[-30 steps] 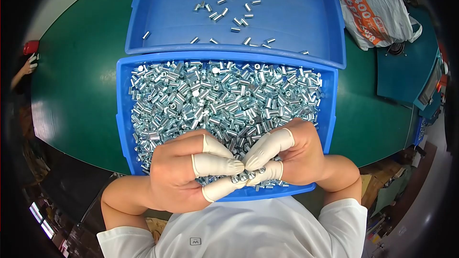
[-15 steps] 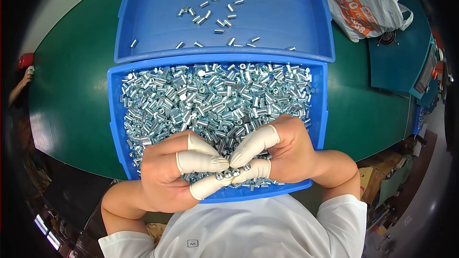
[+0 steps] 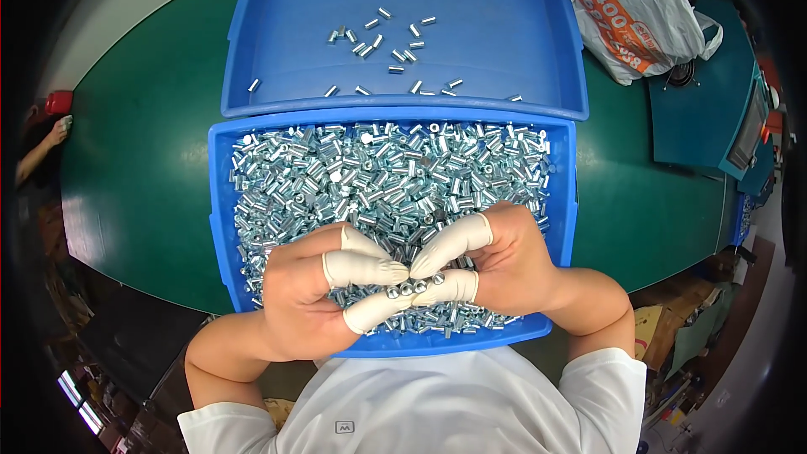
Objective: The recorder is assembling and sorting small metal pins into pairs or sets within a blue plastic tray.
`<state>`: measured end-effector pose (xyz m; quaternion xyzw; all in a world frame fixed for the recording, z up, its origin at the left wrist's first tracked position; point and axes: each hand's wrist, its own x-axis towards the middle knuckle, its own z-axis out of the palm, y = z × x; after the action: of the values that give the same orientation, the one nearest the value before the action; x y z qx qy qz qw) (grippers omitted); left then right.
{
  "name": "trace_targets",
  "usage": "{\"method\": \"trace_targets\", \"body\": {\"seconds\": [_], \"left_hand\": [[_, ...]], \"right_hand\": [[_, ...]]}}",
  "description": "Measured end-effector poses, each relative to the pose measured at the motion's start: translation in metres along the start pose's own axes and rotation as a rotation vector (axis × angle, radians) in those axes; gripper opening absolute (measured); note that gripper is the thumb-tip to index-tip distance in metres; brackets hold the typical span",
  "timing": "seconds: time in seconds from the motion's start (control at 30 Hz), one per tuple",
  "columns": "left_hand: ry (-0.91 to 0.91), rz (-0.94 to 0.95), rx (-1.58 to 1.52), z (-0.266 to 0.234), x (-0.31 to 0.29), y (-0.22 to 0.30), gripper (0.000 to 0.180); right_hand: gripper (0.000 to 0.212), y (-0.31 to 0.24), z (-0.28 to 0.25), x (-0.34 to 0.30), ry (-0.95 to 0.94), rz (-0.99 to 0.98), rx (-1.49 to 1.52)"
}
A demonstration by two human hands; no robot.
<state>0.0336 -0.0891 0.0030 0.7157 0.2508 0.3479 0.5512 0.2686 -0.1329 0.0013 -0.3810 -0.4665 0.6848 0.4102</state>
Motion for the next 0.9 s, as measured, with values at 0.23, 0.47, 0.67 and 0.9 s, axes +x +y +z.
{"method": "trace_targets", "body": {"seconds": [0.23, 0.47, 0.67, 0.9], "left_hand": [[0.017, -0.048, -0.038, 0.001, -0.002, 0.000, 0.027], [0.054, -0.182, -0.168, 0.003, -0.006, -0.005, 0.025], [0.062, -0.239, -0.159, 0.003, -0.006, -0.007, 0.024], [0.112, -0.343, -0.258, 0.005, -0.001, -0.013, 0.023]], "right_hand": [[0.020, -0.002, 0.004, 0.000, 0.049, 0.049, 0.019], [0.023, -0.002, 0.004, 0.003, 0.037, 0.100, 0.092], [0.021, 0.002, 0.004, 0.006, 0.065, 0.073, 0.080], [0.021, 0.004, 0.001, 0.013, 0.097, 0.082, 0.069]]}}
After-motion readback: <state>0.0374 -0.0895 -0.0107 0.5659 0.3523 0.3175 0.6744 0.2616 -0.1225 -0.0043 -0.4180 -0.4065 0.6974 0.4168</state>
